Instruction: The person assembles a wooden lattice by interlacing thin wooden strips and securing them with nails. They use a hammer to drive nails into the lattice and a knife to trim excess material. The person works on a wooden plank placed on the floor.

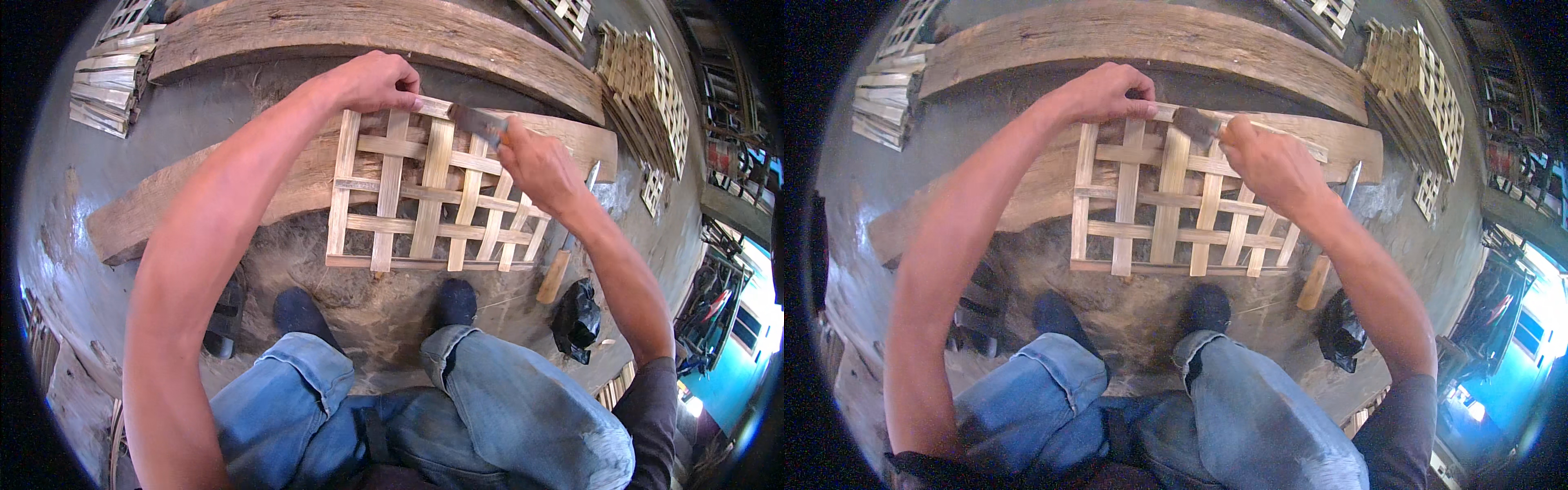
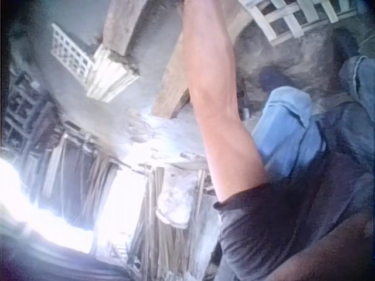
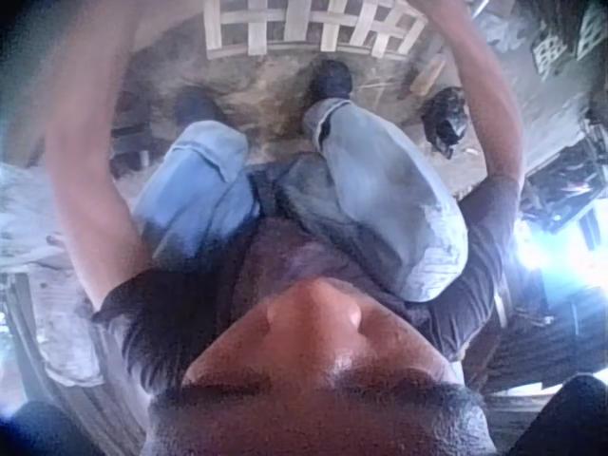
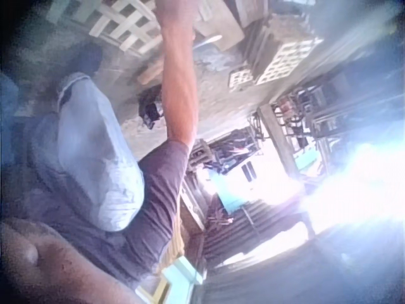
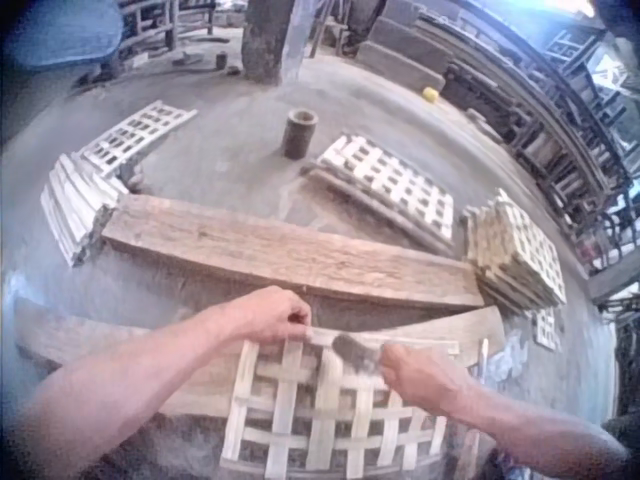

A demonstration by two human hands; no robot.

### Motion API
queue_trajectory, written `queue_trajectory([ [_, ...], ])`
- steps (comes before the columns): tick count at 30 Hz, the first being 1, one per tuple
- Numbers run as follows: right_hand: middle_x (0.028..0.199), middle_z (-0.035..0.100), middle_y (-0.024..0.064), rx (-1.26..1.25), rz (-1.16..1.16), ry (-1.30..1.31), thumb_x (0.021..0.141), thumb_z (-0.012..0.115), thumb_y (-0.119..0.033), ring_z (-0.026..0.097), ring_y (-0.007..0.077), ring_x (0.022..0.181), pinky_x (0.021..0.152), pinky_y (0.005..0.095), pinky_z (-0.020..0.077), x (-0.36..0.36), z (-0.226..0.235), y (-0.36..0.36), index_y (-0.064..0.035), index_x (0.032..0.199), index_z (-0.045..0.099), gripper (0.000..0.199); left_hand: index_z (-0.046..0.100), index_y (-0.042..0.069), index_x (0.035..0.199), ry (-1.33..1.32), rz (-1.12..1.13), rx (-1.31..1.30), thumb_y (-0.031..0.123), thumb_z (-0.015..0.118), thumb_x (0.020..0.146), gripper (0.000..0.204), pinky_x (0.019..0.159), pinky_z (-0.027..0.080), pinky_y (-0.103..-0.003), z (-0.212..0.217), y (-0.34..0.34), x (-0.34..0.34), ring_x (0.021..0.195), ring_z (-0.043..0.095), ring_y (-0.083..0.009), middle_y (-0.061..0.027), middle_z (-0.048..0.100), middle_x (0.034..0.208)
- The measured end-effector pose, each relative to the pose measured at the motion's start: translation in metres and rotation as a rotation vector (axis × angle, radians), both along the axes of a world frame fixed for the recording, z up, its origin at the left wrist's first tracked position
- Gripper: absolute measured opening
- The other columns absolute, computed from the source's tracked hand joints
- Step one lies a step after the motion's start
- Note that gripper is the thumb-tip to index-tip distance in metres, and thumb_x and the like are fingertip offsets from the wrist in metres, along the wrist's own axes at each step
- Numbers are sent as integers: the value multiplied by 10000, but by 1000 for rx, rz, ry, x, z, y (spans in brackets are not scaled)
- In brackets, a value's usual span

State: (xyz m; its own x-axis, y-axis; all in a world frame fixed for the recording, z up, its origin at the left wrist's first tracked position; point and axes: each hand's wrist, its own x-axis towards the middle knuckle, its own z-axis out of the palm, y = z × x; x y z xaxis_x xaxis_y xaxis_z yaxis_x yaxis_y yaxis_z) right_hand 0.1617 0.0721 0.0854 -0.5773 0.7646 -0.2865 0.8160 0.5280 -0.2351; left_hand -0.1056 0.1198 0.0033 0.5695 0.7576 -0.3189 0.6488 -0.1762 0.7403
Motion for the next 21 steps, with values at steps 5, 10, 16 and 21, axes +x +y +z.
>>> queue_trajectory([
  [5, 740, 621, 256, -69, 4, 67, 984, 508, -251, 617, 462, 753, 648, 536, 458, -7, 13, 14, -22, 1001, 453, 236, 697, 37, 931, -34, -11, 45, 350, 695, 865, 320, 722, 495, -398, -6, 2, -1, 785, 641, -256, -131, 683, 833],
  [10, 752, 619, 276, -105, 21, 41, 979, 519, -242, 615, 466, 766, 656, 546, 449, -23, 24, 20, 0, 991, 448, 252, 698, 35, 913, -14, -42, 17, 337, 692, 870, 306, 688, 498, -382, -1, 6, 2, 747, 639, -234, -115, 685, 802],
  [16, 768, 628, 275, -60, -2, -139, 985, 508, -254, 616, 476, 777, 678, 550, 465, -33, 21, 26, 18, 971, 476, 274, 699, 53, 889, -52, -45, 34, 337, 710, 865, 284, 691, 501, -399, -10, 9, 2, 759, 651, -244, -89, 692, 799],
  [21, 749, 627, 287, -71, -61, -51, 996, 488, -278, 616, 493, 757, 685, 560, 471, -36, 28, 12, 14, 981, 491, 293, 696, 48, 885, -77, -21, 87, 309, 708, 866, 263, 681, 498, -390, -19, 7, 1, 749, 648, -241, -88, 689, 792],
])
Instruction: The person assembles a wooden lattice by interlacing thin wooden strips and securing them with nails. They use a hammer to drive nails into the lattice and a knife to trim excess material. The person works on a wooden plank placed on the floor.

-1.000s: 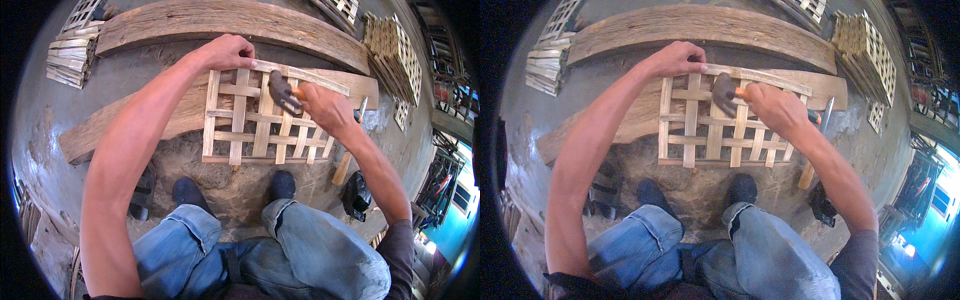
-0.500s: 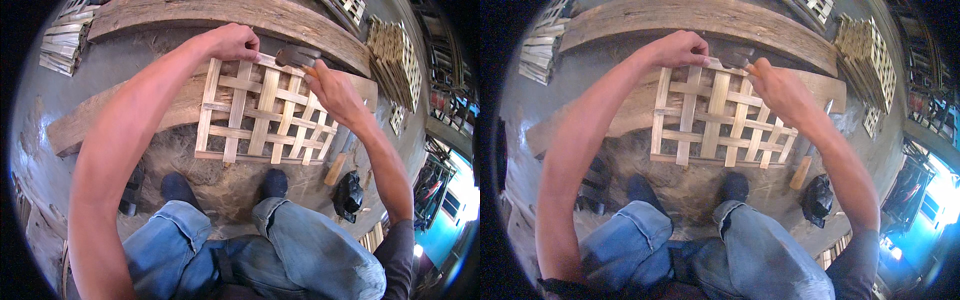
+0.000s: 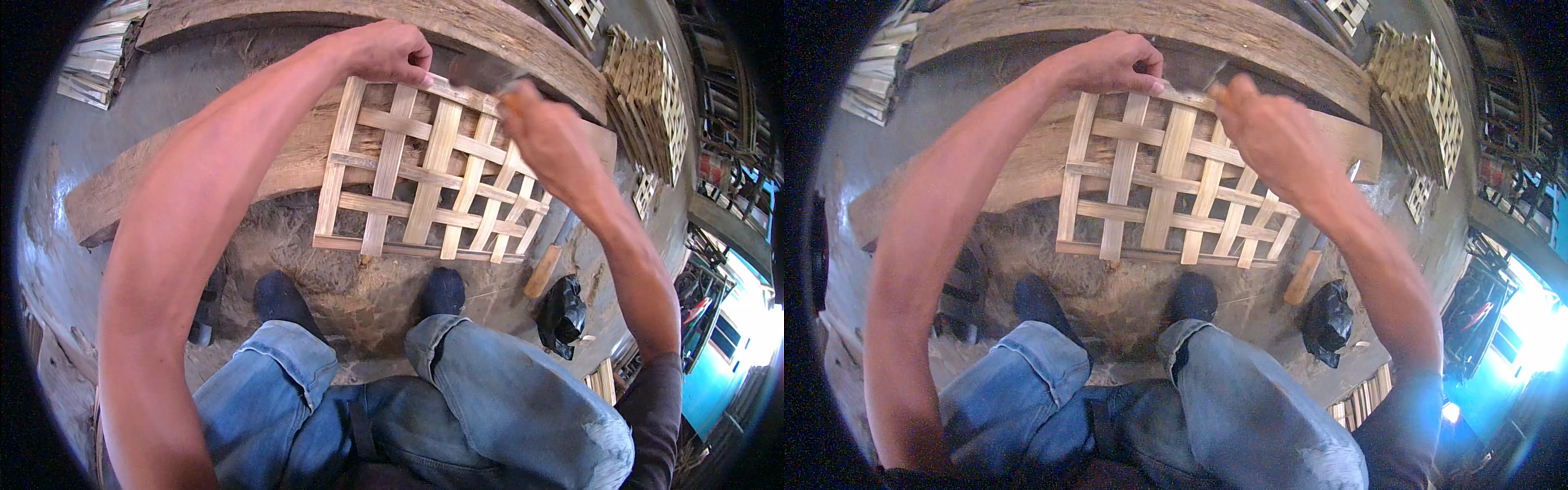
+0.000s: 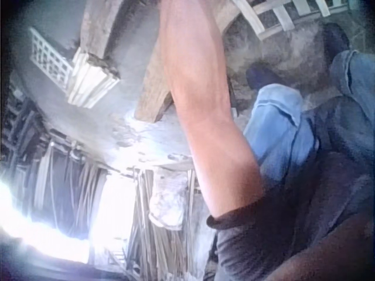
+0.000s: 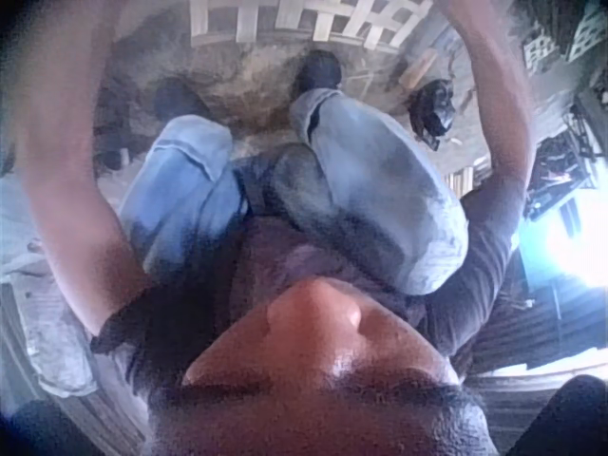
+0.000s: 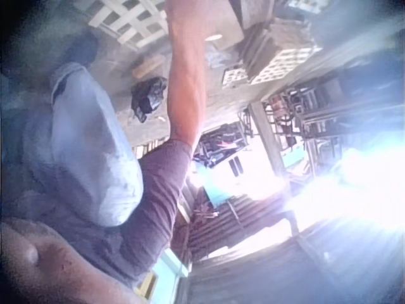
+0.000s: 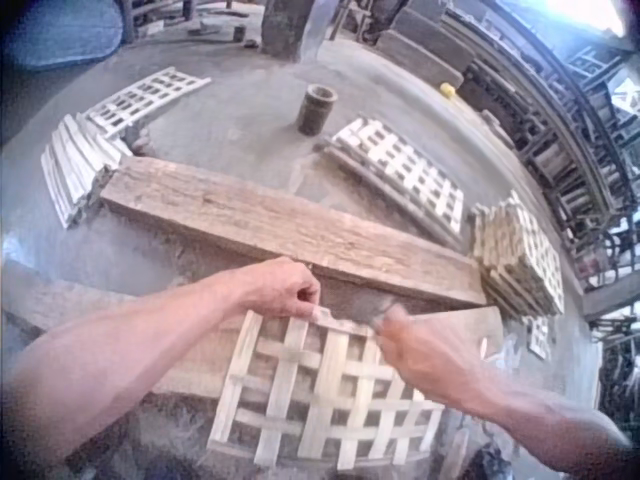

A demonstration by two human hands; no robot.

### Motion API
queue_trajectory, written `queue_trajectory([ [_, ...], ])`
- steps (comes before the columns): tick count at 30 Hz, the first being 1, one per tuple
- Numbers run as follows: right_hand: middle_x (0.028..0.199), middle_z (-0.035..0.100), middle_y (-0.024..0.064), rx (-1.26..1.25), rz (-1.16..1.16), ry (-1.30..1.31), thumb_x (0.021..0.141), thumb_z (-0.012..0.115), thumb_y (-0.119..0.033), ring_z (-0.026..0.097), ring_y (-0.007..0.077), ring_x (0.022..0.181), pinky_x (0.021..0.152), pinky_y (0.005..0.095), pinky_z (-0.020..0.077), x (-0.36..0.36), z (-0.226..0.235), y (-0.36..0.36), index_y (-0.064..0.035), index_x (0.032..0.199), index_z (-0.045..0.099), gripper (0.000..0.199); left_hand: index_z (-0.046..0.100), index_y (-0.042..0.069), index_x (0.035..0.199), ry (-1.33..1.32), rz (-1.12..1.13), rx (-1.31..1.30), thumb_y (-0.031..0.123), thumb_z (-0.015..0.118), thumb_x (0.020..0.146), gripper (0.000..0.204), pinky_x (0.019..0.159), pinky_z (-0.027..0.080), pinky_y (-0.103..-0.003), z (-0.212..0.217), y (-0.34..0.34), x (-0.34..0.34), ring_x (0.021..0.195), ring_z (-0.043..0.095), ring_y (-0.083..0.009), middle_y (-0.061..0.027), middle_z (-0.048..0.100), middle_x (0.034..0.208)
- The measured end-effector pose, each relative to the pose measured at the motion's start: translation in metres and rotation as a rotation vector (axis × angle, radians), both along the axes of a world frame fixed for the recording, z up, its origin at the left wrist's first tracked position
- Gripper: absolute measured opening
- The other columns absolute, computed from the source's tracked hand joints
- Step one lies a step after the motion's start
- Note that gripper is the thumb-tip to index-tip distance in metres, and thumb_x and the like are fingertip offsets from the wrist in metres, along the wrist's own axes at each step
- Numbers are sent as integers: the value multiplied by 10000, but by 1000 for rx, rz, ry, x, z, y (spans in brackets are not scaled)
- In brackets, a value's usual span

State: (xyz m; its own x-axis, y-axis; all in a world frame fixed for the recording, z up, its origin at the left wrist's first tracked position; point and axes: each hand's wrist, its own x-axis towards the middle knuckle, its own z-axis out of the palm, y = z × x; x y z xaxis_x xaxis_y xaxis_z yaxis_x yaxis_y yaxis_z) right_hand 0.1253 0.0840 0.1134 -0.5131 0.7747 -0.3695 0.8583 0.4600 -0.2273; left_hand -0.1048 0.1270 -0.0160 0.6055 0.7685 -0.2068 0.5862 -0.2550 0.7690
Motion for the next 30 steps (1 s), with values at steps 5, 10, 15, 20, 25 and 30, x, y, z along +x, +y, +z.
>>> queue_trajectory([
  [5, 733, 621, 306, 17, -76, 106, 1002, 478, -281, 612, 505, 753, 669, 566, 462, 9, 0, 7, 9, 976, 484, 291, 688, 29, 893, 36, -21, -4, 303, 710, 859, 277, 690, 489, -395, 12, -1, -1, 768, 636, -244, -118, 681, 842],
  [10, 721, 604, 307, 46, -57, 171, 1000, 489, -271, 606, 494, 737, 653, 561, 456, 29, -38, -4, 21, 961, 474, 295, 687, 31, 898, -19, -36, 9, 311, 701, 868, 282, 679, 488, -384, 4, 4, 0, 751, 627, -236, -109, 671, 809],
  [15, 724, 604, 303, 29, -130, 176, 997, 491, -254, 599, 499, 744, 663, 565, 447, 25, -38, -14, 34, 954, 469, 293, 675, 33, 918, 27, -26, 19, 324, 690, 880, 294, 674, 472, -384, 6, -2, 4, 743, 608, -234, -109, 649, 795],
  [20, 735, 605, 308, 114, -107, 285, 987, 494, -240, 590, 513, 758, 673, 582, 444, 16, -28, -15, 33, 949, 475, 276, 674, 36, 897, 5, -61, -76, 312, 684, 889, 276, 671, 469, -366, 6, 1, -5, 720, 590, -194, -85, 641, 759],
  [25, 752, 621, 295, 43, -90, 179, 977, 508, -244, 601, 501, 757, 673, 579, 449, 11, -34, -16, 27, 970, 501, 271, 663, 28, 873, 9, -38, 11, 308, 688, 884, 281, 667, 468, -361, -3, -1, -8, 718, 581, -188, -80, 635, 754],
  [30, 764, 627, 296, 24, -119, 97, 980, 500, -249, 601, 505, 764, 677, 579, 450, 13, -34, -13, 31, 986, 506, 280, 671, 37, 898, 40, -35, -43, 313, 682, 890, 277, 705, 477, -369, 3, -1, 1, 759, 598, -209, -88, 657, 806],
])
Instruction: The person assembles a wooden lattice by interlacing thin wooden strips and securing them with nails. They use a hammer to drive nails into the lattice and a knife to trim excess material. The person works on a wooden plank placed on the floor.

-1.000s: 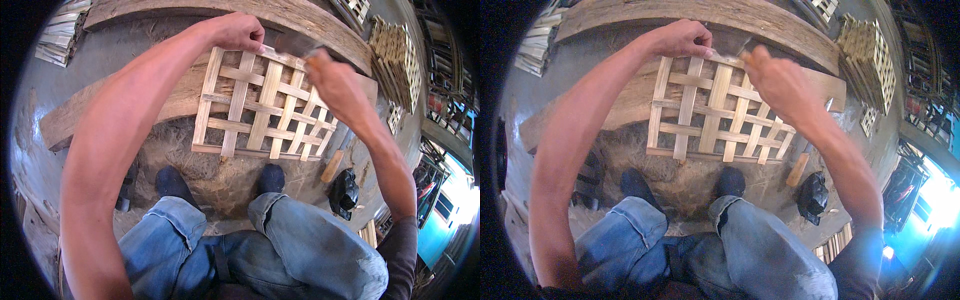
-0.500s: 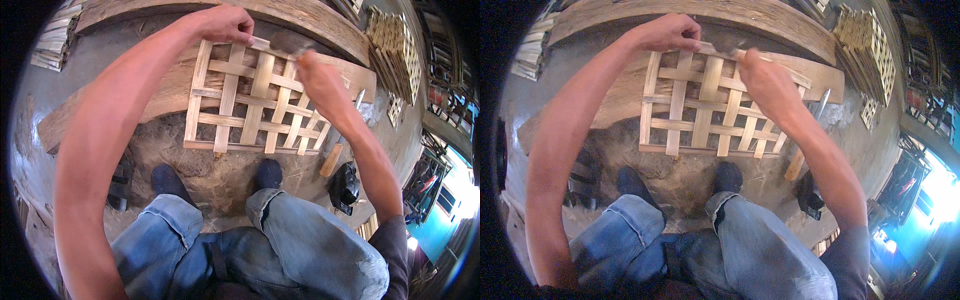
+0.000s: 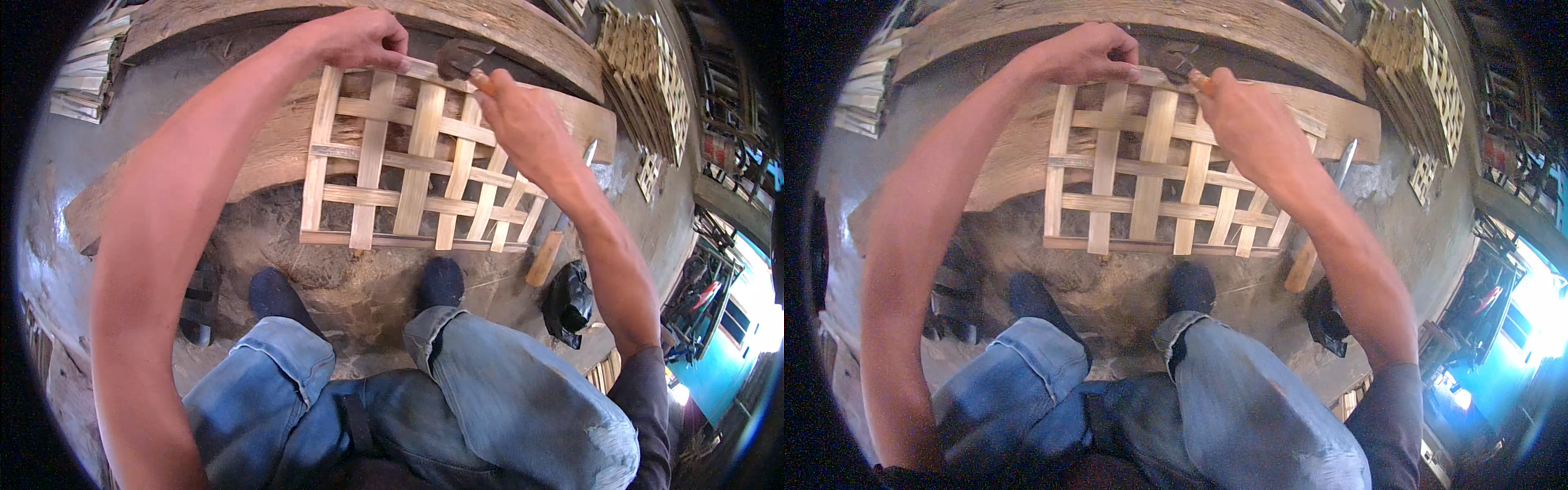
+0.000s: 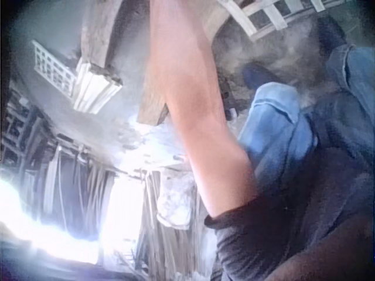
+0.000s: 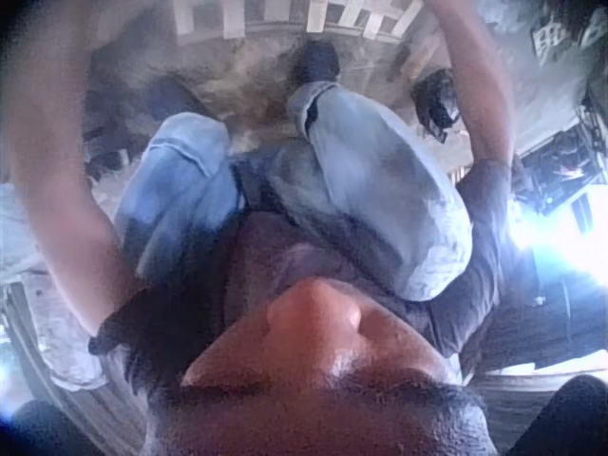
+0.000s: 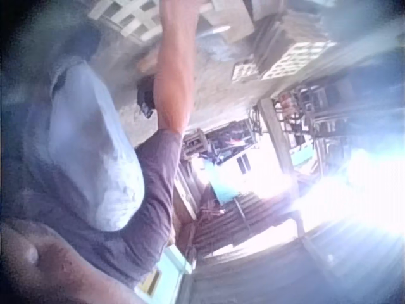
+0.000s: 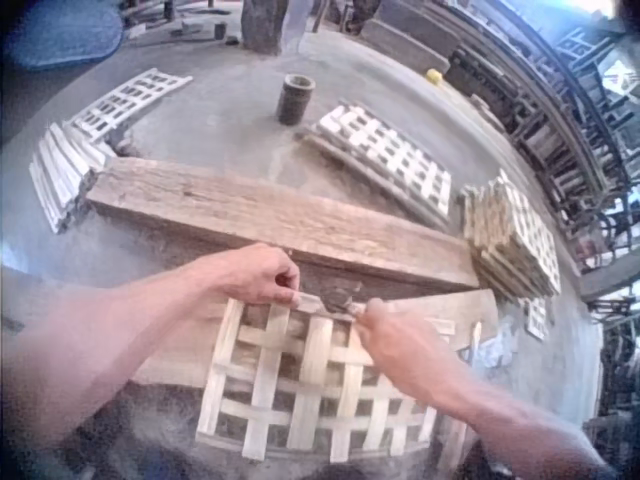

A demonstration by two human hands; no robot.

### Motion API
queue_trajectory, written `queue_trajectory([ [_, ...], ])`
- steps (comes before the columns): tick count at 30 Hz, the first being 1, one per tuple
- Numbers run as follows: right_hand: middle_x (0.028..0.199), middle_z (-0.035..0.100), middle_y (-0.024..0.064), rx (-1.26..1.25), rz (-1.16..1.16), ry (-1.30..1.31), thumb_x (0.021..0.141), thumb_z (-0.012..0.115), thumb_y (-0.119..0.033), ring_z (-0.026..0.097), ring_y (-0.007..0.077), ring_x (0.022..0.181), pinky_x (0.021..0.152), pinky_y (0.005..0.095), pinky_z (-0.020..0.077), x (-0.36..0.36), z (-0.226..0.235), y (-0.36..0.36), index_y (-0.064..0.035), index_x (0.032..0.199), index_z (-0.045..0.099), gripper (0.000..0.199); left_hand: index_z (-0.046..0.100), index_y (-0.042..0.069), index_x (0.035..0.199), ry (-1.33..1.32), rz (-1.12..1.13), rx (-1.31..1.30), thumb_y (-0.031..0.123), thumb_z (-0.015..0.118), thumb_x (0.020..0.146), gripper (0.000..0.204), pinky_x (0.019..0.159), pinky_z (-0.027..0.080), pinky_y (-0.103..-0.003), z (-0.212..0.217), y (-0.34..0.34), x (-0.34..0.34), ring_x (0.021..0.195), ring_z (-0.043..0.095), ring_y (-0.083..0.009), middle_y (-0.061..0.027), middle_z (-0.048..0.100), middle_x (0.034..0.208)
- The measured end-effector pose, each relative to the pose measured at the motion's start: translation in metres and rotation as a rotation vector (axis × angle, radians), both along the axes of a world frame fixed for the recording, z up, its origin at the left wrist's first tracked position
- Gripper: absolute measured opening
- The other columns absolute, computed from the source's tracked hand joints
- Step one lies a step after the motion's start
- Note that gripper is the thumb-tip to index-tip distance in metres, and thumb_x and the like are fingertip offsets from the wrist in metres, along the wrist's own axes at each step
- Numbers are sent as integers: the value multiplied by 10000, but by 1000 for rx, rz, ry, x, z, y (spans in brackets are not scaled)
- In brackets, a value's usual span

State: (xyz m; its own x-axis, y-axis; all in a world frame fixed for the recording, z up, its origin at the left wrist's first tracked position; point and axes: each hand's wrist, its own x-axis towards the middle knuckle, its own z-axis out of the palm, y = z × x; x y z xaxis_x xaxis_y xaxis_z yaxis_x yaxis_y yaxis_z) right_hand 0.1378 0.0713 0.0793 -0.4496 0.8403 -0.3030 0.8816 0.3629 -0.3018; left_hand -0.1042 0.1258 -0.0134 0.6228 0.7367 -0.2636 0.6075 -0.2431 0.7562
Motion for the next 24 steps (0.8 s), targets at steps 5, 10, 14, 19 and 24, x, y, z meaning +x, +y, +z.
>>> queue_trajectory([
  [5, 749, 614, 317, 2, -1, 45, 980, 494, -251, 600, 512, 762, 697, 569, 453, -3, -3, -1, 32, 987, 499, 283, 686, 38, 905, -26, 10, 35, 289, 701, 877, 253, 686, 497, -367, 0, 2, -2, 739, 629, -213, -89, 678, 798],
  [10, 741, 614, 307, -21, -25, 23, 975, 504, -240, 604, 501, 757, 684, 566, 451, -1, 8, -1, 32, 984, 500, 272, 675, 32, 920, 14, 49, -21, 291, 696, 883, 263, 713, 495, -389, 8, -2, -2, 763, 623, -233, -122, 663, 819],
  [14, 751, 619, 292, -9, -99, 87, 982, 499, -247, 605, 491, 765, 669, 552, 447, 5, 5, -8, 21, 989, 520, 269, 701, 51, 931, 6, 95, 29, 319, 727, 868, 277, 697, 507, -376, -3, -8, -8, 751, 644, -209, -89, 699, 825],
  [19, 679, 588, 173, 126, -476, 309, 1013, 489, -326, 586, 374, 629, 618, 456, 442, 47, -14, -62, 15, 1000, 551, 347, 694, 51, 897, 33, 154, 123, 288, 717, 862, 241, 729, 515, -400, 6, -16, 11, 779, 665, -261, -132, 698, 835],
  [24, 760, 636, 137, 391, -738, 256, 981, 553, -397, 617, 311, 707, 687, 403, 471, 75, -32, -94, 4, 1052, 571, 408, 689, 43, 888, 24, 168, 215, 286, 704, 853, 246, 753, 515, -415, 14, -24, 11, 790, 659, -302, -144, 697, 848],
])
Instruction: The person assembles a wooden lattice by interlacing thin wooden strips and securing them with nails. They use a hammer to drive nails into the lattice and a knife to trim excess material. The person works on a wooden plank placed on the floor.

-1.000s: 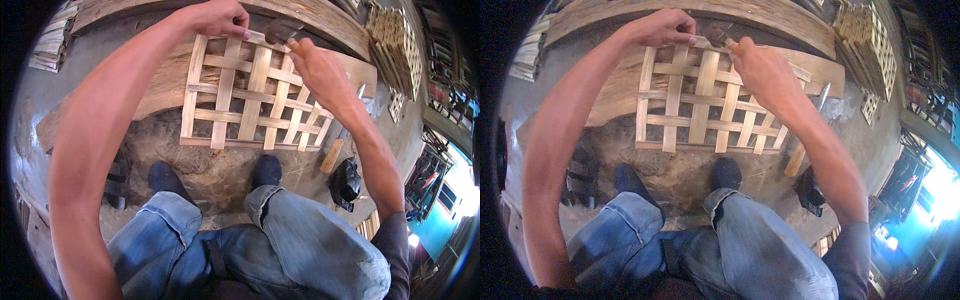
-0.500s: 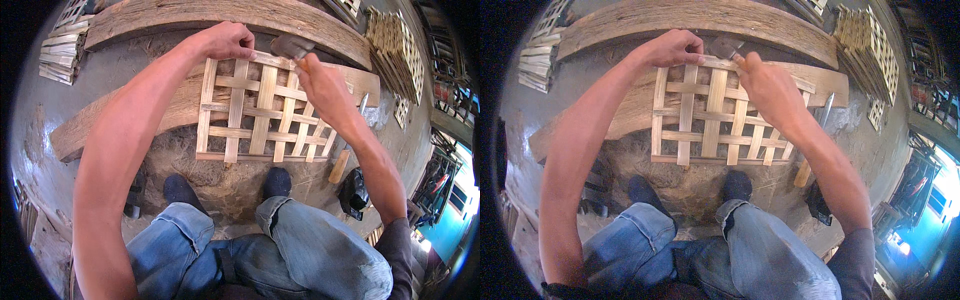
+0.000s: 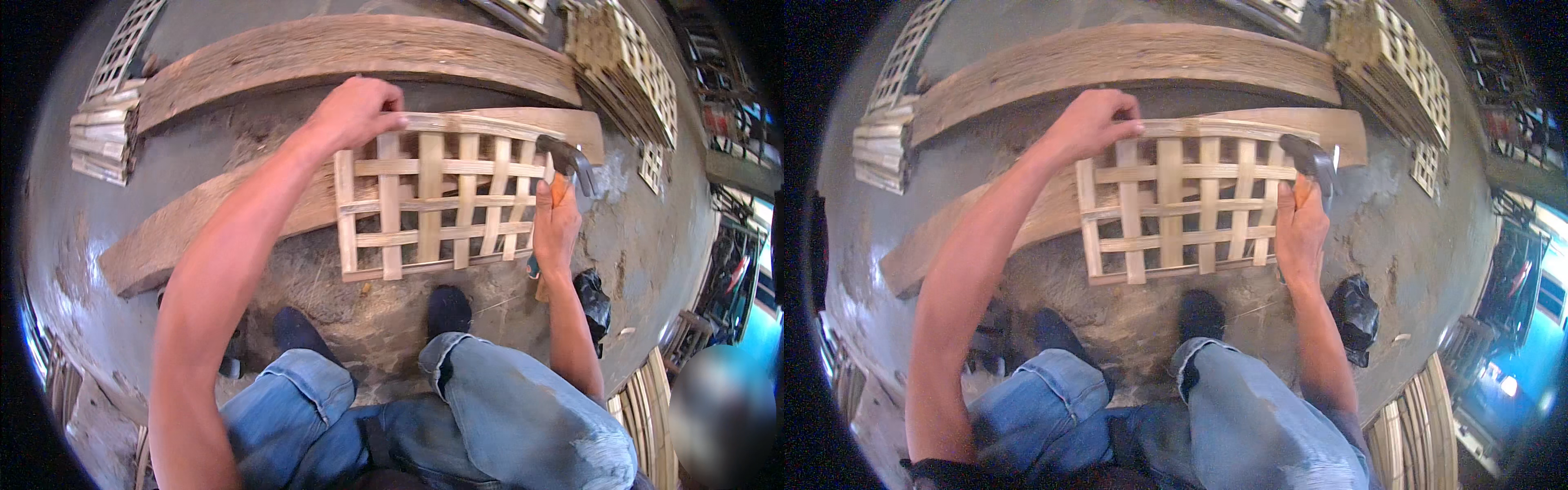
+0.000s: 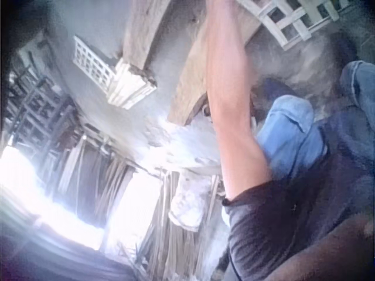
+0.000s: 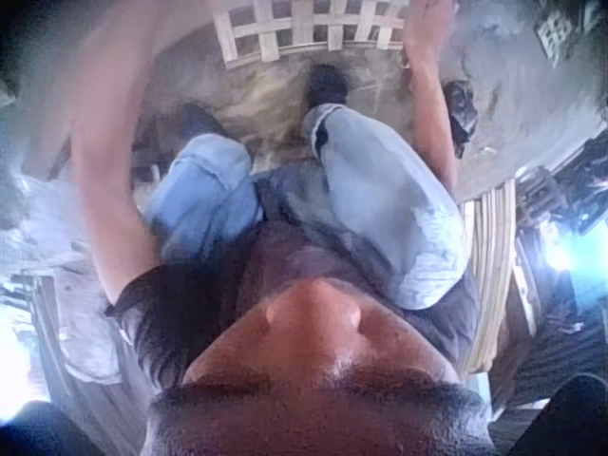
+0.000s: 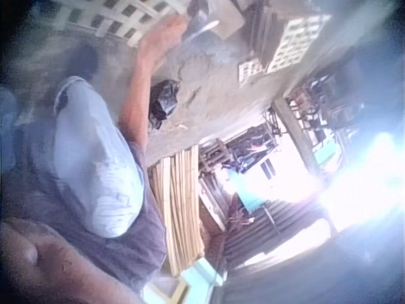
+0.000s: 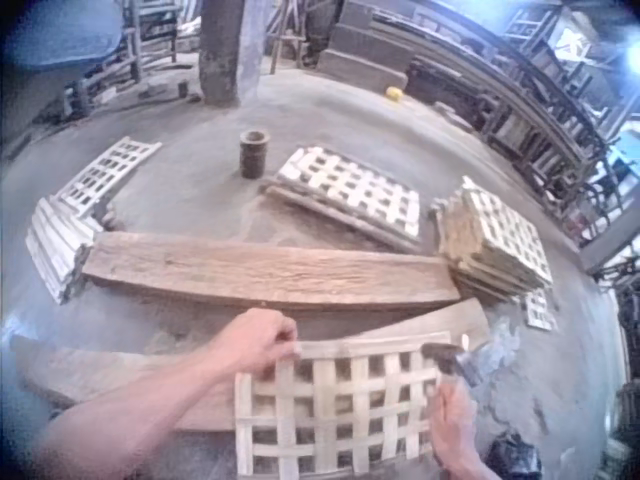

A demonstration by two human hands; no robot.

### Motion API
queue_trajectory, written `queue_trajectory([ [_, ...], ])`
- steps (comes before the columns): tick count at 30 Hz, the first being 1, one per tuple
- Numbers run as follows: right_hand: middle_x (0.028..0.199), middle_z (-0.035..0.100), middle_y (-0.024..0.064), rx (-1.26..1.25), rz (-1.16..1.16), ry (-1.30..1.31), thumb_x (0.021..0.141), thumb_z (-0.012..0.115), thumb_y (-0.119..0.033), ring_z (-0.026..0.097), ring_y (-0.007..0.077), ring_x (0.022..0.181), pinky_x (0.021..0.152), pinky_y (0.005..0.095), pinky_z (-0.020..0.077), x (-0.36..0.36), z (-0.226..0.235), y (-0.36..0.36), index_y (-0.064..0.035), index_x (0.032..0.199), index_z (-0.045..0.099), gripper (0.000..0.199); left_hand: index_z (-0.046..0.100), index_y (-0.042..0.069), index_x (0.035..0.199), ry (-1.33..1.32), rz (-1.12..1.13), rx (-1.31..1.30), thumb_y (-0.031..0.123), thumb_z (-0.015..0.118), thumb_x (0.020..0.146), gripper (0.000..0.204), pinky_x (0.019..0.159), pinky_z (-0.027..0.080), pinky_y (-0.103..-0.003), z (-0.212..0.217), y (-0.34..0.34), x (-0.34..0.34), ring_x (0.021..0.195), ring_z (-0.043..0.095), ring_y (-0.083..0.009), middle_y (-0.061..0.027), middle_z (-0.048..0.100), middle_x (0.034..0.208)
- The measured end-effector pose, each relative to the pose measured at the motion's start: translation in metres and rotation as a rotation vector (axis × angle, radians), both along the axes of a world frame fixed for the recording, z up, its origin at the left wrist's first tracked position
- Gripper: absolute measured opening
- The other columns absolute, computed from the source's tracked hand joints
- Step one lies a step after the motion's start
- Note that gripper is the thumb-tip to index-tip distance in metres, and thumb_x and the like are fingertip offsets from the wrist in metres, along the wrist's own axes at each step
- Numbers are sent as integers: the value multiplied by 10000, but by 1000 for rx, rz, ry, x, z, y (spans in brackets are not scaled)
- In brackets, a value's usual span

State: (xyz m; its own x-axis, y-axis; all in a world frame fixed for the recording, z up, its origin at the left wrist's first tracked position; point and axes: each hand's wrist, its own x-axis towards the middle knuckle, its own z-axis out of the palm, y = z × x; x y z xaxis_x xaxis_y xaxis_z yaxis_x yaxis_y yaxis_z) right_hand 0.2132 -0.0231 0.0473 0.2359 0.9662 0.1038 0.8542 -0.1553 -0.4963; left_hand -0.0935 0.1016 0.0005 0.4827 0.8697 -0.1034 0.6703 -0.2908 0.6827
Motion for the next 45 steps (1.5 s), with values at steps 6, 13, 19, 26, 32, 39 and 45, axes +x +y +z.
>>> queue_trajectory([
  [6, 794, 657, 106, -99, -171, -22, 875, 728, -289, 628, 224, 745, 718, 355, 489, 81, -35, 8, -5, 952, 633, 309, 686, 30, 889, -5, 59, -237, 259, 713, 844, 235, 730, 504, -373, 12, 4, 12, 786, 662, -248, -113, 698, 826],
  [13, 848, 672, 133, -138, -216, 129, 768, 802, -255, 655, 278, 790, 725, 394, 503, 95, -48, 11, -9, 966, 646, 352, 684, 30, 897, 8, 64, -210, 278, 719, 845, 255, 726, 507, -362, 18, 1, 19, 784, 658, -225, -116, 696, 840],
  [19, 863, 696, 132, -132, -47, -66, 747, 821, -227, 682, 235, 797, 732, 369, 530, 163, -33, 74, -7, 1011, 630, 393, 660, 25, 971, 81, -34, 37, 301, 651, 900, 284, 790, 489, -356, 14, 15, 38, 876, 625, -216, -124, 667, 916],
  [26, 853, 709, 127, -175, -21, 10, 769, 798, -199, 698, 217, 790, 730, 350, 538, 206, -44, 100, 7, 996, 633, 348, 694, 49, 1005, 1, 208, -121, 317, 644, 911, 289, 806, 517, -377, 11, 8, -20, 894, 647, -231, -102, 692, 961],
  [32, 900, 691, 184, -201, -4, -107, 813, 762, -232, 679, 309, 847, 764, 399, 512, 205, -41, 101, 20, 1002, 626, 343, 704, 64, 1023, -102, 199, -259, 361, 708, 863, 337, 802, 533, -345, -4, -21, -4, 893, 660, -208, -92, 698, 981],
  [39, 912, 644, 234, -95, 224, -129, 969, 566, -271, 607, 381, 824, 755, 443, 464, 116, 28, 88, 26, 1058, 618, 314, 711, 70, 1002, -122, 232, -283, 386, 731, 812, 369, 802, 530, -352, -16, -22, -6, 888, 669, -199, -75, 715, 958],
  [45, 878, 649, 256, -299, 743, -139, 979, 520, -242, 619, 447, 872, 742, 502, 468, -19, 69, 94, 16, 1055, 558, 271, 704, 68, 1014, -158, 223, -287, 352, 739, 800, 358, 797, 515, -346, -19, -20, -4, 877, 643, -208, -77, 702, 963],
])
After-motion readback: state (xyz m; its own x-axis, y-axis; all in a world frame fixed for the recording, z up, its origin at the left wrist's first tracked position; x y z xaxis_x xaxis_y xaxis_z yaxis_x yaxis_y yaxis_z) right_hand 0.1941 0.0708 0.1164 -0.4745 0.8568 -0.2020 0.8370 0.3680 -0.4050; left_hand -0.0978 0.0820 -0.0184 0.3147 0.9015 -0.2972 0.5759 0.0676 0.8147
